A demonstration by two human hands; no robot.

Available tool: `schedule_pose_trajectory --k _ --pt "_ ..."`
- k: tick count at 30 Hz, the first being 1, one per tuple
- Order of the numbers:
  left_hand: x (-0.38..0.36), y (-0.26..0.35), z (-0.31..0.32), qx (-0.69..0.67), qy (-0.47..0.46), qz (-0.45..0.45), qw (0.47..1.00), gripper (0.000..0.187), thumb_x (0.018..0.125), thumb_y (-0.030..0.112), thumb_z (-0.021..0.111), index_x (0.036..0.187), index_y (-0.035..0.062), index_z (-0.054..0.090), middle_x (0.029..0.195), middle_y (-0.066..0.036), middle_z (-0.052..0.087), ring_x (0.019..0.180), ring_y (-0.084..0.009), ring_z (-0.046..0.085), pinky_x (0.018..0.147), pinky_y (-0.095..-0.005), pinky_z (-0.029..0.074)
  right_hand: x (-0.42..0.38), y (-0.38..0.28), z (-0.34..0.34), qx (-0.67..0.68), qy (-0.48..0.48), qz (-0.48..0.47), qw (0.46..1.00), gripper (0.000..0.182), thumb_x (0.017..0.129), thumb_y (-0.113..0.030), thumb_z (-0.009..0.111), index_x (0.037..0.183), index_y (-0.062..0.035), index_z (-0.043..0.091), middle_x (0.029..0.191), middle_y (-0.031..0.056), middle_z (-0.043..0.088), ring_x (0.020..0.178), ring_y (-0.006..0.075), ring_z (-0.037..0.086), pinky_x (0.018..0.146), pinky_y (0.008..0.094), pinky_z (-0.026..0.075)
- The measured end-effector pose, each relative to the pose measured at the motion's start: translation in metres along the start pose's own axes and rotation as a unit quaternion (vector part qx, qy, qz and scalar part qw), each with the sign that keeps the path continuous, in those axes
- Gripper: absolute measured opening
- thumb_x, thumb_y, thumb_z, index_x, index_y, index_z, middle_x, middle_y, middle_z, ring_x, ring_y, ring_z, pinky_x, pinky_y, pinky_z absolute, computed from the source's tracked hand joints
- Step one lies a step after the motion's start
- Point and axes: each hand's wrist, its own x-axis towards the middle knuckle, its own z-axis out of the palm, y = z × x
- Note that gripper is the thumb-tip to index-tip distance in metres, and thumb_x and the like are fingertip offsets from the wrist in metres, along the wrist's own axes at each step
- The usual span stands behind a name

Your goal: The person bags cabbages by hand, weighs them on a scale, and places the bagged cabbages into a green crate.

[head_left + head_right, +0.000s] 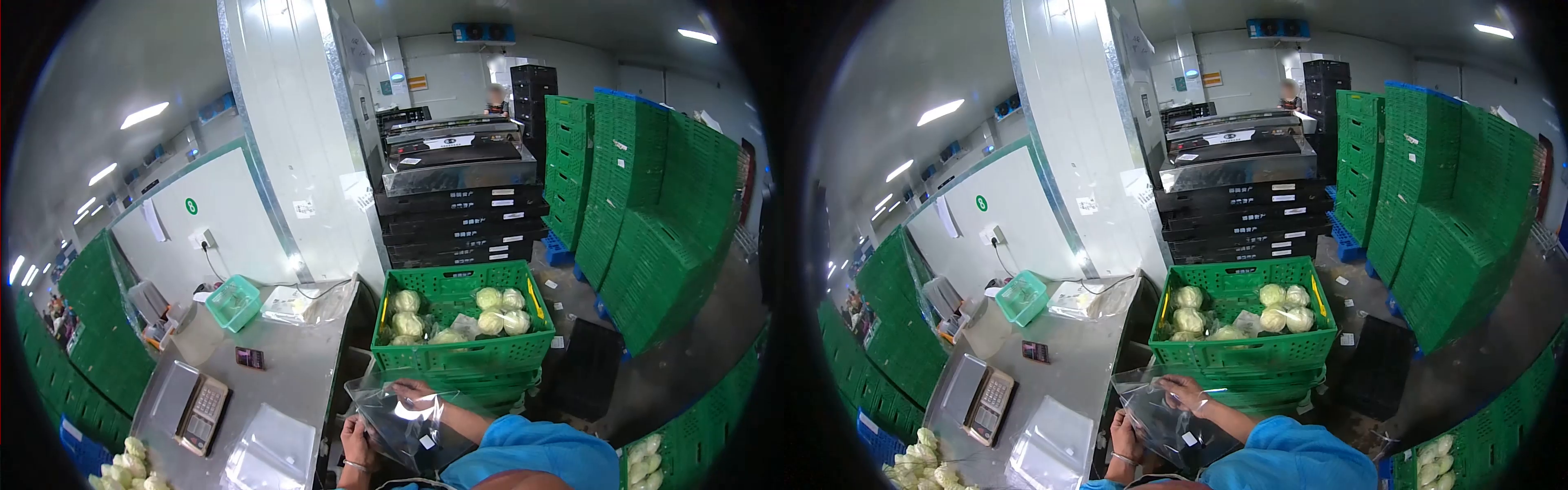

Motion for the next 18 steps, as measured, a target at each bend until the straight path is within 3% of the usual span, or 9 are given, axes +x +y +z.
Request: schedule_pose_trajectory --k 8,11,14,18 --pt "0.003 -0.003 0.0 0.014 0.01 -0.001 1.0 0.012 0.088 0.017 0.059 0.083 0.0073 0.053 0.059 0.0 0.055 0.042 -0.0064 0.046 0.036 -0.0188 0.03 -0.019 -0.02 0.013 -0.017 0.024 -0.016 0.999 0.021 0.092 -0.025 0.054 0.097 -0.0061 0.062 0.055 -0.0003 0.049 0.043 0.0068 0.042 0.039 0.0218 0.03" --pt "-0.002 0.003 -0.004 0.009 -0.022 -0.026 0.999 0.008 0.089 0.012 0.057 0.087 0.0057 0.053 0.072 -0.002 0.058 0.058 -0.0098 0.054 0.054 -0.0239 0.046 -0.019 -0.02 0.014 -0.007 0.022 -0.017 1.0 0.02 0.093 -0.023 0.053 0.097 -0.0052 0.063 0.055 -0.0006 0.049 0.042 0.0068 0.041 0.039 0.0216 0.03" --pt "-0.002 0.002 0.002 0.008 0.011 -0.001 1.0 0.012 0.089 0.017 0.059 0.083 0.0082 0.053 0.059 0.001 0.054 0.041 -0.0061 0.044 0.035 -0.0189 0.031 -0.018 -0.019 0.016 -0.003 0.029 -0.017 0.999 0.02 0.093 -0.021 0.052 0.097 -0.0048 0.063 0.054 -0.0008 0.048 0.042 0.0067 0.04 0.04 0.0218 0.029" --pt "-0.002 0.002 -0.002 0.026 0.013 0.0 1.0 0.012 0.089 0.018 0.059 0.083 0.0086 0.053 0.059 0.001 0.053 0.041 -0.006 0.045 0.035 -0.0191 0.032 -0.013 -0.011 0.013 0.009 0.025 -0.026 0.999 0.019 0.093 -0.019 0.052 0.096 -0.0046 0.064 0.054 -0.0011 0.048 0.042 0.0064 0.04 0.039 0.0221 0.028"
